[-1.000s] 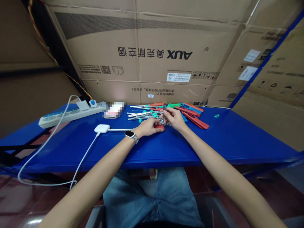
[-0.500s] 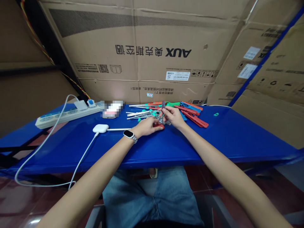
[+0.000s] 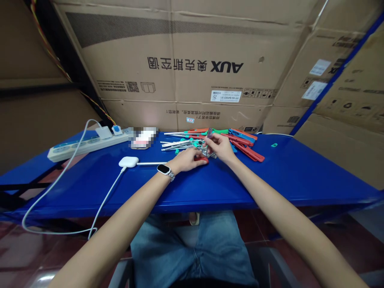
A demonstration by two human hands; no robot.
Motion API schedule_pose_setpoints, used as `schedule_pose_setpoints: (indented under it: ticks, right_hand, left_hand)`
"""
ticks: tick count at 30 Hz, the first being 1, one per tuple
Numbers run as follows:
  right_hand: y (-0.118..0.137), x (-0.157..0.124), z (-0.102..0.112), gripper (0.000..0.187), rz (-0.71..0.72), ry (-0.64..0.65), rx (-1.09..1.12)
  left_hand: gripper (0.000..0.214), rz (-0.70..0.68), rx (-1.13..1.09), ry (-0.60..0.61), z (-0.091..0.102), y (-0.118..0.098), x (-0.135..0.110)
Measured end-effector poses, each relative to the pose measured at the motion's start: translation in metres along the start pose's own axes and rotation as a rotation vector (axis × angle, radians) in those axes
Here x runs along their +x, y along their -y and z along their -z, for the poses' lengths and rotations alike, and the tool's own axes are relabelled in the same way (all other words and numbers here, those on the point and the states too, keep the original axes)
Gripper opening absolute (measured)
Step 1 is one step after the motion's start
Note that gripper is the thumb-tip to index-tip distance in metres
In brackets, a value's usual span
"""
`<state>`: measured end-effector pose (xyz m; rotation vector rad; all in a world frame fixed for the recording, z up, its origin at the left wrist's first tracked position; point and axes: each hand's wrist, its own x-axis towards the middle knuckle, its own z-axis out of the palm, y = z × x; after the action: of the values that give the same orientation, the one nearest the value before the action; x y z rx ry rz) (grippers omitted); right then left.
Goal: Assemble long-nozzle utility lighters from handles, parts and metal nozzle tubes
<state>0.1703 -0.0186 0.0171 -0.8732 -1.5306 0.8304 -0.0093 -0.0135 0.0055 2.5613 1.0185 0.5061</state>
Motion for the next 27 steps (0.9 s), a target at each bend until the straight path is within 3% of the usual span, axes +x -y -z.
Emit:
schedule_pose_setpoints:
  ticks: [10, 20, 27]
  right_hand:
    - [-0.004, -0.003, -0.003, 0.051, -0.048, -0.106, 0.048]
    - [0.004, -0.011, 0.002, 0.046, -0.052, -0.015, 0.072]
    - [0.001, -0.011, -0.005, 0.051, -0.037, -0.131, 0.066]
  left_hand:
    - [0.037, -0.008, -0.032, 0.003, -0.002, 0.003, 0.002]
    - [0.037, -0.004, -0.065, 0.024, 0.002, -0.003, 0.001]
    - [0.037, -0.023, -0.046, 0.005, 0.002, -0.003, 0.001]
